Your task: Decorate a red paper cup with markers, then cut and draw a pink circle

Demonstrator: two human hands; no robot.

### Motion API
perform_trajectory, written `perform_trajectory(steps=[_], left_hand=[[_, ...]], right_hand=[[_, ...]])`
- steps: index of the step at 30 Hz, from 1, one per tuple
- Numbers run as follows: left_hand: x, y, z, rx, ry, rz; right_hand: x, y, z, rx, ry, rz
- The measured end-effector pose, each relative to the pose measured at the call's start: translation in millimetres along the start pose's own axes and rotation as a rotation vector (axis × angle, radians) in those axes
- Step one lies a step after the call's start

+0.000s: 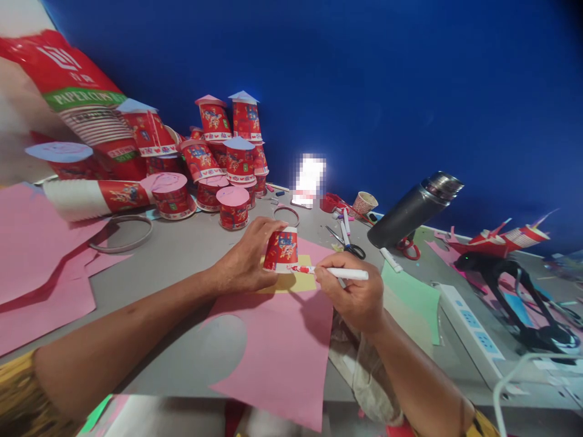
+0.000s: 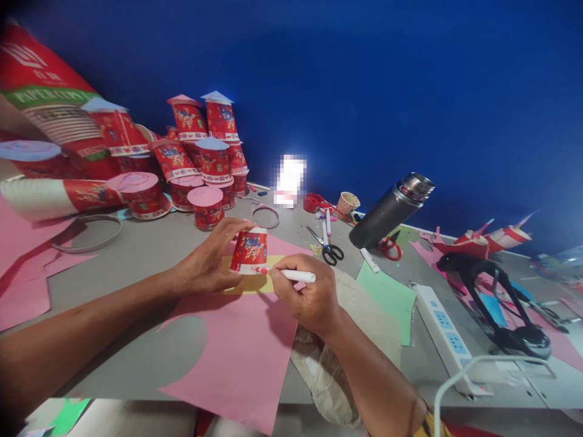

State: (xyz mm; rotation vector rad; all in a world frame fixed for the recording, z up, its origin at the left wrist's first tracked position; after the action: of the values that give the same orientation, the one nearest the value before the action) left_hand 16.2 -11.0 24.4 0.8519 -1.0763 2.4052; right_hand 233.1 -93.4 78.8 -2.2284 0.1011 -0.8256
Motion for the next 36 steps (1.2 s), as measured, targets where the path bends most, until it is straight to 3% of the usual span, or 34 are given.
perform_trajectory(steps=[11, 20, 36], left_hand=[[0.1, -0.1, 1.9, -0.01, 0.001, 0.01], [0.3, -0.1, 0.9, -0.013, 0.019, 0.002], [-1.3, -2.4, 4.4, -0.028, 0.041, -0.004]], right_hand=[[-5.0, 1.7, 0.6, 0.025, -0.025, -0.016], [2.8, -1.4, 0.9, -0.034, -0.015, 0.003], [-3.6, 1.7, 3.8, 0.054, -0.011, 0.0]])
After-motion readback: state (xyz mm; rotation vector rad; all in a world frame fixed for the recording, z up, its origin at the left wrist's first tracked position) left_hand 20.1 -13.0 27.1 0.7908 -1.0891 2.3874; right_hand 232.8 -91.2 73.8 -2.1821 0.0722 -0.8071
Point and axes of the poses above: each hand's wrist, its own y-axis away from the middle knuckle, its own x-axis out of the back of the hand, z = x × y, the point moved 2 cm from there along -y, towards the middle knuckle, and after that the axes turned 1 degree about -x, right-handed, at the moved point
